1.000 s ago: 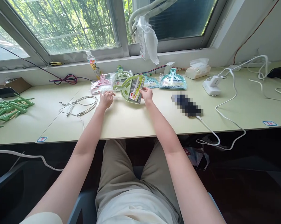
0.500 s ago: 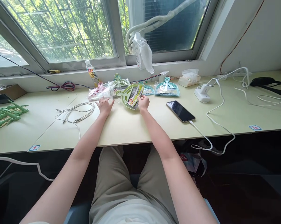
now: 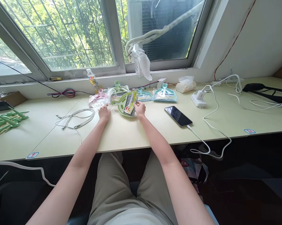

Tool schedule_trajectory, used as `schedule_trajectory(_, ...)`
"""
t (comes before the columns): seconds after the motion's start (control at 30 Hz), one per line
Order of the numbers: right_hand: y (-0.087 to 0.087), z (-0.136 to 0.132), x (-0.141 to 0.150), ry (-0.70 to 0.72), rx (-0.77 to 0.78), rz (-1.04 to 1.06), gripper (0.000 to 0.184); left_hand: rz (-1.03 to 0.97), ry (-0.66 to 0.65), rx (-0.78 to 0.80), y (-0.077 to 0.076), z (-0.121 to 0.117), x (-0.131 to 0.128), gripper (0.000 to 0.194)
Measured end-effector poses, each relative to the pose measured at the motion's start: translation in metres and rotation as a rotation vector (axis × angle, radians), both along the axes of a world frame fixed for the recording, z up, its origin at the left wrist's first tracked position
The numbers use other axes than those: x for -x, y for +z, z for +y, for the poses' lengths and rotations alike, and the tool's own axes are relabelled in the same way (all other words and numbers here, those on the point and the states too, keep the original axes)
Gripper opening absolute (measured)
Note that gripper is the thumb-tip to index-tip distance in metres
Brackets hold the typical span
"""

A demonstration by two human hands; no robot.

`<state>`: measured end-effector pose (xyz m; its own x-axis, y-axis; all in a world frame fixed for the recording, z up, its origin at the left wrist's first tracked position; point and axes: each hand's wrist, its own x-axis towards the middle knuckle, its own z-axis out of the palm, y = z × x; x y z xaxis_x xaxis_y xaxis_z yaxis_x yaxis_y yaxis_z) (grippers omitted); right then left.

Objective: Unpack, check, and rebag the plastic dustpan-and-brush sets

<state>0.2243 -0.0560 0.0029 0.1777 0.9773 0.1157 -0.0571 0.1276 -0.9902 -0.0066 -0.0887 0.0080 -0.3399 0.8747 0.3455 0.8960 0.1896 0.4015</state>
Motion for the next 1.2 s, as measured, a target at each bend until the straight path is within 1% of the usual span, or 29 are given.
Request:
schedule_trajectory(0.07, 0.0, 0.001, -0.002, -0.025, 0.003, 0.004, 0.019, -0.01, 0.004, -0.034, 0.001, 0.0, 0.002, 0.056)
schedule_trajectory(0.13, 0.002, 0.0, -0.004, -0.055, 0.036, 0.022, 0.02, -0.039, 0.005, -0.101, 0.002, 0.0, 0.003, 0.058)
schedule_trajectory(0.23, 0.009, -0.002, -0.006, -0.082, 0.088, 0.07, 0.019, -0.108, -0.01, -0.273, 0.005, 0.001, 0.002, 0.051)
schedule_trajectory(0.3, 0.014, -0.005, -0.008, -0.011, 0.108, 0.102, 0.017, -0.176, 0.024, -0.367, 0.007, 0.001, 0.001, 0.038)
schedule_trajectory(0.37, 0.02, -0.008, -0.01, 0.133, 0.111, 0.119, 0.019, -0.242, 0.087, -0.406, 0.01, 0.001, -0.001, 0.024)
schedule_trajectory(0.43, 0.024, -0.011, -0.011, 0.253, 0.113, 0.123, 0.022, -0.284, 0.144, -0.43, 0.013, 0.0, -0.003, 0.015)
schedule_trajectory(0.5, 0.025, -0.012, -0.011, 0.278, 0.12, 0.135, 0.021, -0.301, 0.158, -0.477, 0.014, -0.001, -0.004, 0.011)
schedule_trajectory(0.57, 0.025, -0.012, -0.012, 0.229, 0.145, 0.174, 0.018, -0.316, 0.128, -0.545, 0.014, -0.002, -0.005, 0.011)
schedule_trajectory(0.67, 0.022, -0.011, -0.012, 0.114, 0.184, 0.273, 0.017, -0.333, -0.002, -0.635, 0.015, -0.002, -0.007, 0.011)
schedule_trajectory(0.7, 0.02, -0.01, -0.013, 0.095, 0.194, 0.303, 0.017, -0.342, -0.043, -0.661, 0.015, -0.001, -0.008, 0.011)
schedule_trajectory(0.77, 0.017, -0.01, -0.013, 0.099, 0.207, 0.339, 0.016, -0.379, -0.084, -0.72, 0.018, -0.001, -0.012, 0.011)
schedule_trajectory(0.87, 0.013, -0.009, -0.013, 0.167, 0.208, 0.345, 0.015, -0.469, -0.068, -0.812, 0.027, -0.003, -0.017, 0.012)
schedule_trajectory(0.93, 0.011, -0.009, -0.011, 0.237, 0.191, 0.347, 0.016, -0.532, -0.106, -0.811, 0.034, -0.007, -0.021, 0.012)
schedule_trajectory(1.03, 0.009, -0.008, -0.008, 0.316, 0.172, 0.372, 0.017, -0.579, -0.222, -0.731, 0.042, -0.017, -0.029, 0.015)
schedule_trajectory(1.1, 0.008, -0.008, -0.007, 0.302, 0.168, 0.394, 0.017, -0.566, -0.258, -0.715, 0.045, -0.024, -0.034, 0.019)
schedule_trajectory(1.13, 0.007, -0.007, -0.006, 0.277, 0.168, 0.406, 0.017, -0.555, -0.245, -0.73, 0.045, -0.027, -0.037, 0.022)
schedule_trajectory(1.2, 0.007, -0.007, -0.007, 0.225, 0.168, 0.426, 0.017, -0.536, -0.189, -0.698, 0.046, -0.03, -0.04, 0.027)
